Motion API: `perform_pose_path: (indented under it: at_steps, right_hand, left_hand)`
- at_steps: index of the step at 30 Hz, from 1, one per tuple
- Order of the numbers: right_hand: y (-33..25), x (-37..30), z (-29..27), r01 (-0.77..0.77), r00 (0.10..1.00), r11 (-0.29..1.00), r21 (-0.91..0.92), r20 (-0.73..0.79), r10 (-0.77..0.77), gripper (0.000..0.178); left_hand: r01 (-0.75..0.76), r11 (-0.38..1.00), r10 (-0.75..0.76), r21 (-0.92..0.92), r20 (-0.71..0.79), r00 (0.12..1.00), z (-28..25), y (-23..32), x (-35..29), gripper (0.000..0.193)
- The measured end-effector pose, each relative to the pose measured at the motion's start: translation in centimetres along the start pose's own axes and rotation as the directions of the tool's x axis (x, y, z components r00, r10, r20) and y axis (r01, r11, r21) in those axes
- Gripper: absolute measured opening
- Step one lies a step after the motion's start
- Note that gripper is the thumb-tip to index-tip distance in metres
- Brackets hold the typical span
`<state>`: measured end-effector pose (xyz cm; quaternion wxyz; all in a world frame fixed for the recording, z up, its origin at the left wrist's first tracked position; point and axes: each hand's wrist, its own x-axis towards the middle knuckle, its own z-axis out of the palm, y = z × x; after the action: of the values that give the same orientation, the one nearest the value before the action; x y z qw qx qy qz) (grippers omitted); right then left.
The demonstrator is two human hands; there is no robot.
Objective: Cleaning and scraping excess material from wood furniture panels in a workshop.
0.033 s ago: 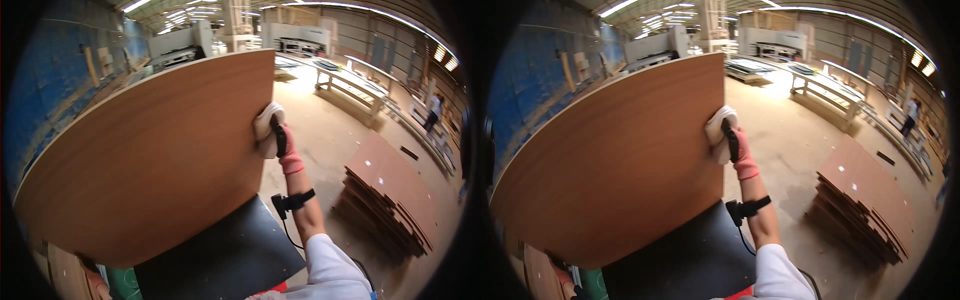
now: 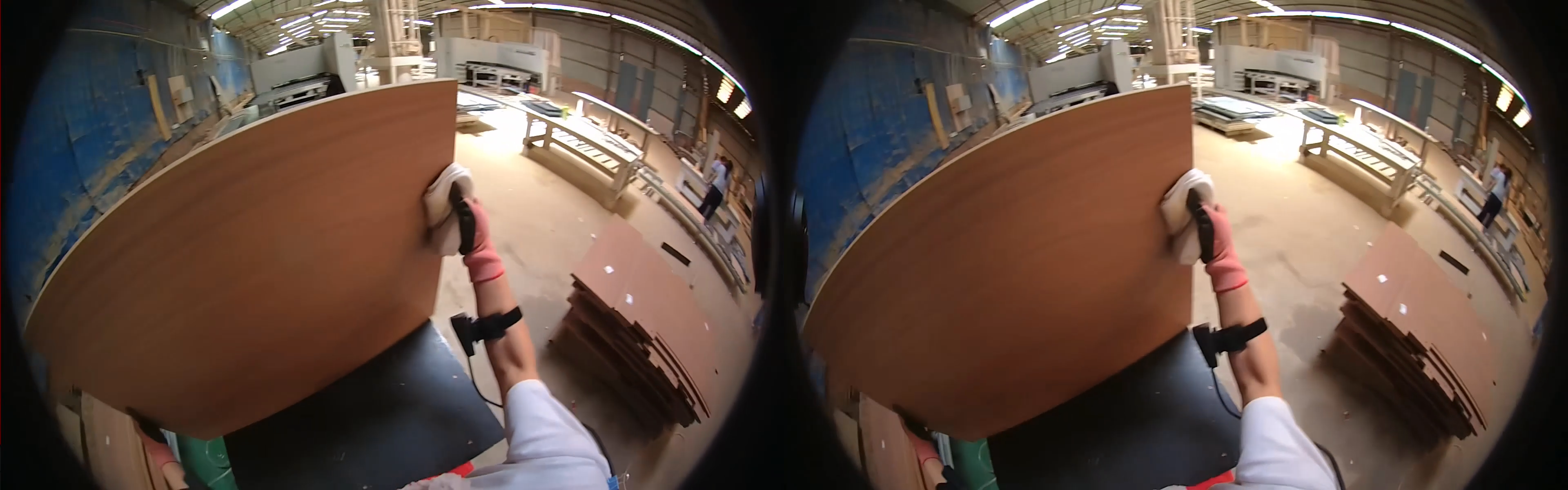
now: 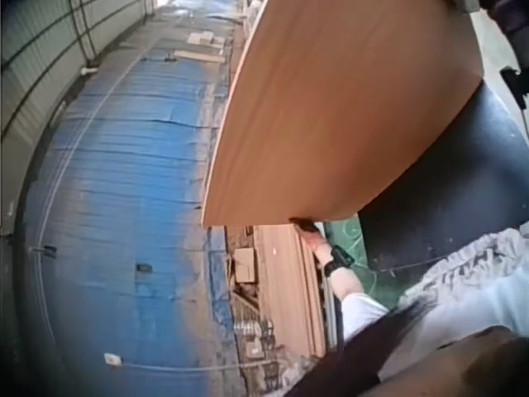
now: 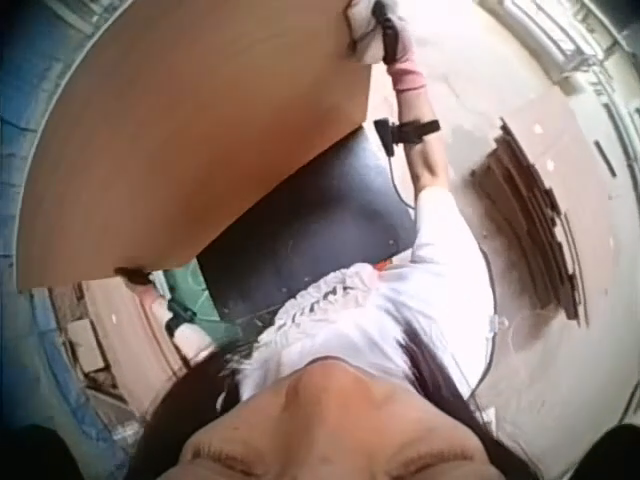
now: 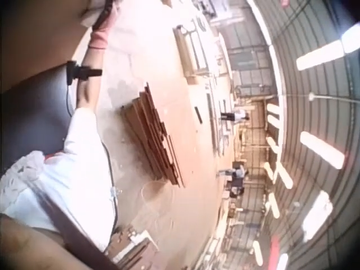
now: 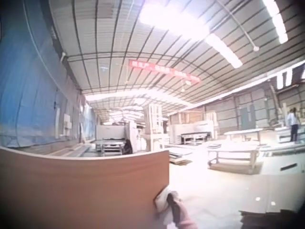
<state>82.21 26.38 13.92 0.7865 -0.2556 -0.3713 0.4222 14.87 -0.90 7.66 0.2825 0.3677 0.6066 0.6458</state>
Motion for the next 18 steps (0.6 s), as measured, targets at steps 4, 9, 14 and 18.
perform_pose_path:
  at_steps: [4, 9, 14, 18]
  right_hand:
    - [-0.1, -0.1, 0.3, -0.078, 0.997, 0.986, -0.145, -0.042, 0.072, 0.023]
    - [-5.0, -5.3, 4.4, -0.013, 1.000, 0.872, -0.489, 0.013, 0.022, 0.028]
    - [-2.2, -8.5, -0.9, -0.280, 0.956, 0.709, -0.648, -0.119, 0.269, 0.037]
    - [2.8, -11.2, -9.5, -0.352, 0.931, 0.592, -0.725, -0.206, 0.301, 0.039]
  left_hand:
    - [-0.004, 0.992, -0.008, -0.124, -0.097, 0.995, -1.3, -4.0, 0.1, 0.052]
    - [-0.081, 0.985, 0.116, 0.153, -0.239, 0.964, -6.3, -5.4, -1.1, 0.052]
    - [0.220, 0.975, -0.224, -0.042, -0.137, 0.965, -6.1, -7.5, -2.6, 0.050]
    - [0.334, 0.938, -0.314, 0.091, -0.181, 0.932, -5.7, -9.9, -4.9, 0.047]
